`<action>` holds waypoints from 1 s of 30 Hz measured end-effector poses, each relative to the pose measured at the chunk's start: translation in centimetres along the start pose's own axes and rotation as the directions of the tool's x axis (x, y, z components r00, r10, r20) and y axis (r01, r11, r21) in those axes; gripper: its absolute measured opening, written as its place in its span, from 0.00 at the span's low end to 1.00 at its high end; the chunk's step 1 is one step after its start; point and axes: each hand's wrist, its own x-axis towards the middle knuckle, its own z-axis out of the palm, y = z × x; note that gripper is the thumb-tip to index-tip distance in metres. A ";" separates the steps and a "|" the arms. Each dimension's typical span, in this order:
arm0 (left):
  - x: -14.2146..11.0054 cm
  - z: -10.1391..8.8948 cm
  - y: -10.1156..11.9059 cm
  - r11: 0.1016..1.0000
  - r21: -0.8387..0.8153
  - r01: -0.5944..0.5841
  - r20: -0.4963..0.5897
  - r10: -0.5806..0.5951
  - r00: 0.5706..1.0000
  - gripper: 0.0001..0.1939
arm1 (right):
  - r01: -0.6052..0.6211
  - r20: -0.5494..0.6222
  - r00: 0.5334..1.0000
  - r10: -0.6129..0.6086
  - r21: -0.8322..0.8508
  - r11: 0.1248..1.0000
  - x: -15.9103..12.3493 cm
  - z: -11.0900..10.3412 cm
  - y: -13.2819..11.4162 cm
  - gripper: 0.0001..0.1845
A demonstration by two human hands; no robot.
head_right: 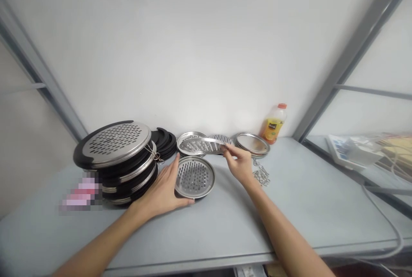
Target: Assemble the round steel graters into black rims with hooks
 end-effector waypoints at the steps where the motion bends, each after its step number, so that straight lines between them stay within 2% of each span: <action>1: 0.0 0.1 0.1 1.000 -0.008 0.003 -0.009 -0.003 1.000 0.69 | 0.029 -0.001 1.000 -0.029 -0.024 0.999 -0.1 0.0 -0.2 0.12; 5: 0.1 0.3 0.4 0.997 -0.073 0.040 -0.069 -0.045 0.997 0.72 | 0.134 -0.007 0.991 -0.135 -0.082 0.988 -0.7 0.2 -0.7 0.11; 11: 0.1 -0.3 1.0 0.994 -0.107 -0.037 -0.192 0.016 0.981 0.69 | 0.194 0.050 0.980 -0.191 -0.067 0.979 -1.2 0.6 -1.4 0.11; 13: 0.1 -0.5 1.1 0.992 -0.105 -0.072 -0.229 0.046 0.972 0.64 | 0.211 0.059 0.976 -0.207 -0.057 0.976 -1.2 0.6 -1.6 0.11; 16: 0.1 -0.5 1.2 0.987 -0.110 -0.117 -0.267 0.084 0.960 0.50 | 0.248 0.072 0.967 -0.245 -0.047 0.968 -1.3 0.6 -1.6 0.11; 20: 0.2 -0.3 1.2 0.986 -0.127 -0.106 -0.366 0.053 0.929 0.33 | 0.270 0.116 0.958 -0.261 -0.061 0.961 -1.3 0.6 -1.3 0.12; 22: 0.3 -0.1 1.1 0.985 -0.133 -0.106 -0.392 0.046 0.919 0.31 | 0.274 0.131 0.956 -0.264 -0.068 0.959 -1.3 0.6 -1.1 0.12; 26: 0.3 -0.1 1.0 0.986 -0.134 -0.099 -0.360 0.045 0.932 0.31 | 0.303 0.174 0.942 -0.288 -0.071 0.950 -1.4 0.7 -0.9 0.13; 30: 0.3 -0.5 0.9 0.990 -0.118 -0.078 -0.340 0.033 0.940 0.26 | 0.335 0.273 0.908 -0.317 -0.020 0.942 -1.5 0.4 -1.2 0.15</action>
